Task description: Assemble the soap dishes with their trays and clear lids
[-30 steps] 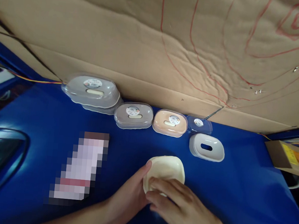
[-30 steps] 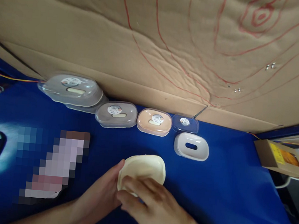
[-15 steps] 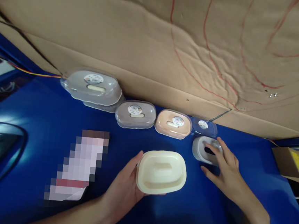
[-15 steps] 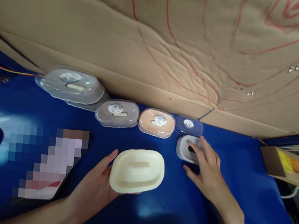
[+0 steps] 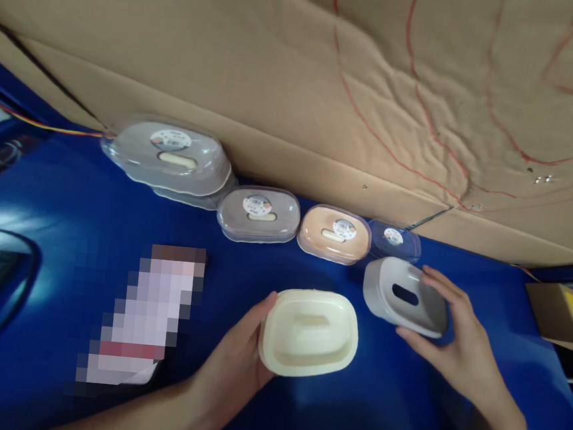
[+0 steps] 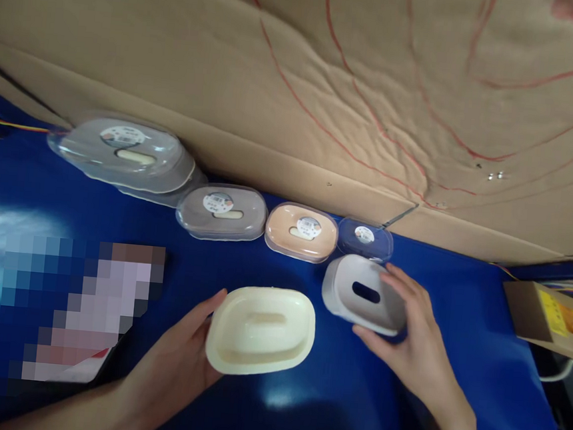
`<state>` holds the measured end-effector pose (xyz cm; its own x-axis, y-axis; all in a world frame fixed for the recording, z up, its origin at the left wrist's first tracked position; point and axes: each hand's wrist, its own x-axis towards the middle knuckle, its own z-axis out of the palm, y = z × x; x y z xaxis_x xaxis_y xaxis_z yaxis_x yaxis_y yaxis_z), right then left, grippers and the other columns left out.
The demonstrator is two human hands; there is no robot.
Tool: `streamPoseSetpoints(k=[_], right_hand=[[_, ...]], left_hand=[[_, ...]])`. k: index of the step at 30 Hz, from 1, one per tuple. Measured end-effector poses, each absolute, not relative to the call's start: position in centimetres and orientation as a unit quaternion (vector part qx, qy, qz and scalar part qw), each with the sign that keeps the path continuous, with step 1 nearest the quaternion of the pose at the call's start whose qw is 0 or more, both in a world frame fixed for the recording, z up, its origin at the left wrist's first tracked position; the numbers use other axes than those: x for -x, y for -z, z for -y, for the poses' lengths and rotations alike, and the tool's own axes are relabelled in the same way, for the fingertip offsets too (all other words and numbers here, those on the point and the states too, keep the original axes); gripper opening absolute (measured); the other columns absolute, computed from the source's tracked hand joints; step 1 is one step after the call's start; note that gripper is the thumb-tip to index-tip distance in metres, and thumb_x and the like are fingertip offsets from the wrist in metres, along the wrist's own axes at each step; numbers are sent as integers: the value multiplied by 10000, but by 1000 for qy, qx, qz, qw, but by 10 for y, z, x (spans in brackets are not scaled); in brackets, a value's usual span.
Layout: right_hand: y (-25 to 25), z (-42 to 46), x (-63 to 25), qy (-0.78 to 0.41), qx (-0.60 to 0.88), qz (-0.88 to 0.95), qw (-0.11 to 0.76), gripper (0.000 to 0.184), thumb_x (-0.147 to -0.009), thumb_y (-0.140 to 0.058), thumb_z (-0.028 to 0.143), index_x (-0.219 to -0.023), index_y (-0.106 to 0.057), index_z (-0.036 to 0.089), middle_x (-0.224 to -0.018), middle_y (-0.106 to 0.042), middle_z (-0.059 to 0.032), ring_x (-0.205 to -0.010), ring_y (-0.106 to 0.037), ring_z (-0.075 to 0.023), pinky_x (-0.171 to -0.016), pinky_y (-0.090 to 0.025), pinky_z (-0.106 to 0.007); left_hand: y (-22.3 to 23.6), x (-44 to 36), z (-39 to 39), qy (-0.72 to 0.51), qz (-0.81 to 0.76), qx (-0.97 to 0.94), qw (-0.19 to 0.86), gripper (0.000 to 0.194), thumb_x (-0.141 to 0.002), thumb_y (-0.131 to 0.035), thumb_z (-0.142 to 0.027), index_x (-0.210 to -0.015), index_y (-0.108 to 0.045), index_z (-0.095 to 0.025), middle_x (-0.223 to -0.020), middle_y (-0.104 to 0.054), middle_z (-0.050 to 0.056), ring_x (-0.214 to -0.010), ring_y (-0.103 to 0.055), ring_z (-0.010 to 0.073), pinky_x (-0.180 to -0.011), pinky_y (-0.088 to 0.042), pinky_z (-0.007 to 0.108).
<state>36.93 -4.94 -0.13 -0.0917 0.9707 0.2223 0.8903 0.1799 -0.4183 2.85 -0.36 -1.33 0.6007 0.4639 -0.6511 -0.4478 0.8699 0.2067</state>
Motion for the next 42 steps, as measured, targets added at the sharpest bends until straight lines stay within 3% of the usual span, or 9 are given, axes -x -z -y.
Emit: streamPoseSetpoints(k=[4,11,16,20,23,25,30,35,42], right_hand=[[-4,61,-326,-122,555,779,264,771,-854,-849,413,-1527,-493,289,-1642,-467,-139,-1482,-486,-410,-1142,-491,-587],[17,69,-276,-143,492,831,217,830,-885,-828,449,-1585,-434,242,-1682,-401,-144,-1516,-425,-374,-1165,-478,-524],[26,70,-272,-157,515,817,208,917,-904,-811,485,-1651,-333,253,-1695,-393,-137,-1521,-416,-368,-1175,-471,-541],[26,70,-278,-173,502,828,182,925,-939,-752,574,-1680,-294,262,-1720,-369,-128,-1561,-381,-364,-1188,-473,-523],[29,61,-293,-205,492,824,194,895,-997,-454,783,-1696,-263,258,-1755,-312,-119,-1590,-357,-350,-1216,-452,-509],[34,51,-309,-188,539,791,219,797,-1060,-334,728,-1705,-232,271,-1767,-289,-110,-1609,-331,-338,-1250,-403,-529],[52,24,-342,-31,680,716,153,697,-1101,-475,492,-1704,-199,278,-1751,-308,-159,-1628,-270,-382,-1276,-234,-674],[51,24,-348,34,679,713,171,622,-1035,-592,567,-1580,-445,305,-1487,-583,-162,-1396,-545,-397,-1150,-389,-632],[48,24,-368,-8,693,702,163,847,-953,-663,680,-1646,-343,312,-1748,-264,-191,-1604,-267,-481,-1203,-245,-761]], left_hand=[[15,-31,7,-243,-322,-45,914,502,-1056,-528,-580,-1334,-760,-232,-1283,-811,37,-1331,-664,277,-1128,-476,363],[16,-31,12,-245,-256,-108,929,554,-1099,-394,-596,-1442,-689,-277,-1515,-682,44,-1506,-511,291,-1250,-357,428],[21,-30,16,-242,-258,-118,928,589,-1013,-532,-690,-1416,-700,-295,-1524,-670,51,-1476,-530,318,-1235,-363,462],[25,-28,20,-222,-301,-158,914,719,-866,-766,-675,-1442,-668,-255,-1471,-699,111,-1415,-578,364,-1197,-392,499],[23,-27,20,-208,-337,-162,904,777,-805,-850,-616,-1443,-656,-218,-1423,-725,133,-1358,-624,375,-1175,-418,497],[22,-26,19,-207,-352,-145,901,741,-822,-829,-613,-1413,-675,-193,-1382,-748,137,-1332,-643,373,-1168,-429,493],[20,-23,16,-204,-369,-129,897,689,-844,-806,-588,-1401,-680,-202,-1388,-751,114,-1347,-632,364,-1192,-410,487],[21,-23,17,-208,-367,-124,898,627,-857,-793,-576,-1342,-717,-185,-1354,-768,122,-1336,-637,376,-1175,-420,498],[18,-23,14,-218,-366,-117,897,539,-878,-778,-550,-1282,-753,-195,-1328,-783,104,-1320,-643,364,-1189,-401,494]])
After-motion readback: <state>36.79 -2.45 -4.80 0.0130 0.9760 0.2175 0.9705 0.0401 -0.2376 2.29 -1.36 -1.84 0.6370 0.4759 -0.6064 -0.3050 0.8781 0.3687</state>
